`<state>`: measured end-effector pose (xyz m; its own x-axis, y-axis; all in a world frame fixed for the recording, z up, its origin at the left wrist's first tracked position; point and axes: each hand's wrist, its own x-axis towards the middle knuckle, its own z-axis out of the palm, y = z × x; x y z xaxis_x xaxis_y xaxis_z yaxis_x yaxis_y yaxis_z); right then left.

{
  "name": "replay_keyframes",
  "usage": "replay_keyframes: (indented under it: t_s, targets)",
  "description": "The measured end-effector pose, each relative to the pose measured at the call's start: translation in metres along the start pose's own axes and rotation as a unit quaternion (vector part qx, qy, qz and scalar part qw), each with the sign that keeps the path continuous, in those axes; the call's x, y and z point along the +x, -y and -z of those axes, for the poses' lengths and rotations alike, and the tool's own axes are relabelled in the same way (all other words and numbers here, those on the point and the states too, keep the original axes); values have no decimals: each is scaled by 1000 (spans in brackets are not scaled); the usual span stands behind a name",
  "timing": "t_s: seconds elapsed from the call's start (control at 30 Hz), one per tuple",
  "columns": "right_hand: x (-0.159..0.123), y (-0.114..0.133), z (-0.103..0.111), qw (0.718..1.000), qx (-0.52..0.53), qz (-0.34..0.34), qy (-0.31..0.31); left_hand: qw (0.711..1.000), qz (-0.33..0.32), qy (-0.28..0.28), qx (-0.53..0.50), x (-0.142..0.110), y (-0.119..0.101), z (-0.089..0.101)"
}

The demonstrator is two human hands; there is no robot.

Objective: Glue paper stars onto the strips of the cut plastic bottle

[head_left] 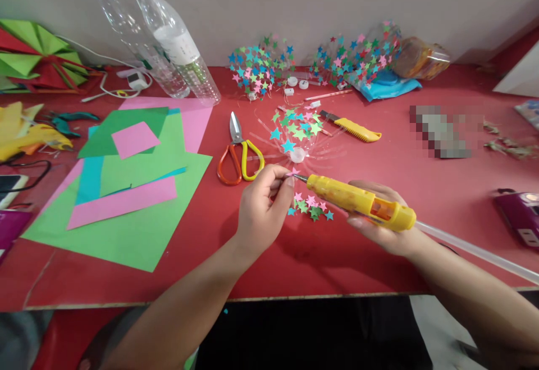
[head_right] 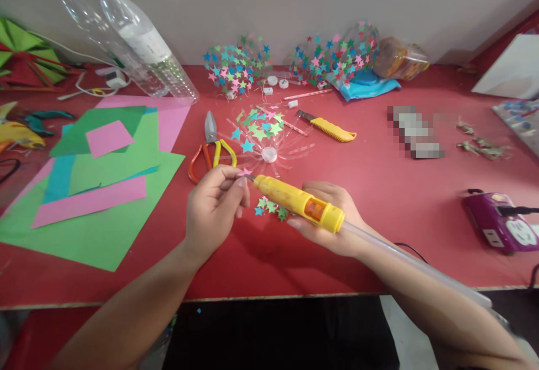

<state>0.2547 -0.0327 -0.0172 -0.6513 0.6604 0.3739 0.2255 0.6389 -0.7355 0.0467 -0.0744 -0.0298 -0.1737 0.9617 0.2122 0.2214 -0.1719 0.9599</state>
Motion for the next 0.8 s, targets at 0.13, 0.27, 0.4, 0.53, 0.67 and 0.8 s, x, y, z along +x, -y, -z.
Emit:
replay_keyframes:
  t_s: [0.13, 0.27, 0.4, 0.53, 0.67, 0.8]
  targets:
    - [-1, -2, 0, 1000, -1, 7, -1, 1000, 1, -2, -1, 0, -1, 0]
    - [-1, -2, 0, 1000, -2, 6, 2, 1000, -1, -3, 4, 1, 0, -1]
    - [0, -1, 0, 999, -40, 30, -7, 999, -23, -11, 39, 1, 2, 0]
    - [-1, -3, -1, 992, -108, 66, -6, 989, -81, -23, 119, 0, 5, 2]
    - [-2, -5, -2, 983, -161, 93, -9, 964, -160, -34, 211, 1, 8, 4]
    - [-3, -6, -3, 974, -202, 99, -11, 907, -256, -51, 331, 4, 10, 8]
